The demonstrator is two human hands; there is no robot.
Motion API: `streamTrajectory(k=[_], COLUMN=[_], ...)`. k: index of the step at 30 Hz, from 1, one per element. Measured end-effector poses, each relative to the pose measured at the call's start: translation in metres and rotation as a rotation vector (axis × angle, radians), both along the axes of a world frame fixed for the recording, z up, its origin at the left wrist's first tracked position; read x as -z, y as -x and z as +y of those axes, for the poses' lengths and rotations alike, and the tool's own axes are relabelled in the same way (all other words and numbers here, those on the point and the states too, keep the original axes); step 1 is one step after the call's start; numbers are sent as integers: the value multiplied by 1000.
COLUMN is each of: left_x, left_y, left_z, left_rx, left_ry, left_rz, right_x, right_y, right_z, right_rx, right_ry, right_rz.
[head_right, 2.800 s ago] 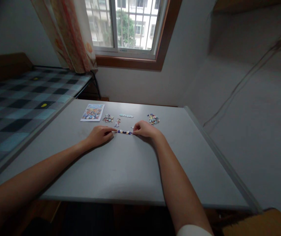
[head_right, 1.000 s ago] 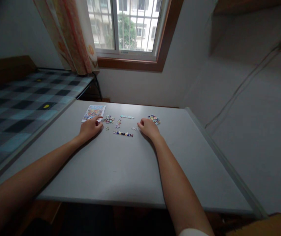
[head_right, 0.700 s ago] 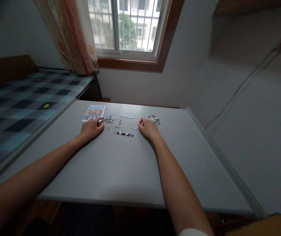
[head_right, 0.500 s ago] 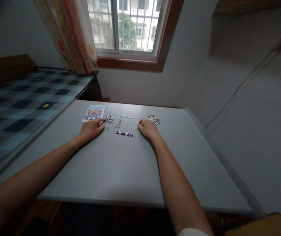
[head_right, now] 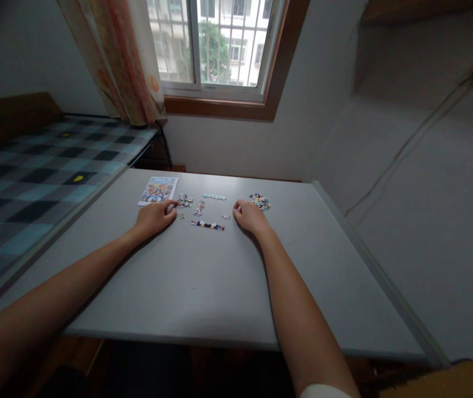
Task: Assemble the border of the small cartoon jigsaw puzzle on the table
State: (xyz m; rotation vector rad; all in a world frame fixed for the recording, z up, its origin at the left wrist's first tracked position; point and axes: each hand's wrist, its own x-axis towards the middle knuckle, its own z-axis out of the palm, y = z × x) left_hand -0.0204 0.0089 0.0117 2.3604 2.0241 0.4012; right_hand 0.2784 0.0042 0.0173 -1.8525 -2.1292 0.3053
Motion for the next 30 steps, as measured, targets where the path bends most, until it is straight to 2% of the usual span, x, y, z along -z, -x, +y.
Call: streamTrajectory(k=[5,11,30], left_x=[-1,-2,-2], left_y=[-1,-1,-2], left_z=[-1,-1,-1], left_rx=[1,127,111], left_ry=[-11,0,10], left_rz=[-10,-11,-20], right_x=[0,-2,-1], right_y=[0,2,3], right_z=[-1,-2,-2], right_rx=[-1,0,4], right_ry=[-7,1,6], right_rz=[1,9,-20])
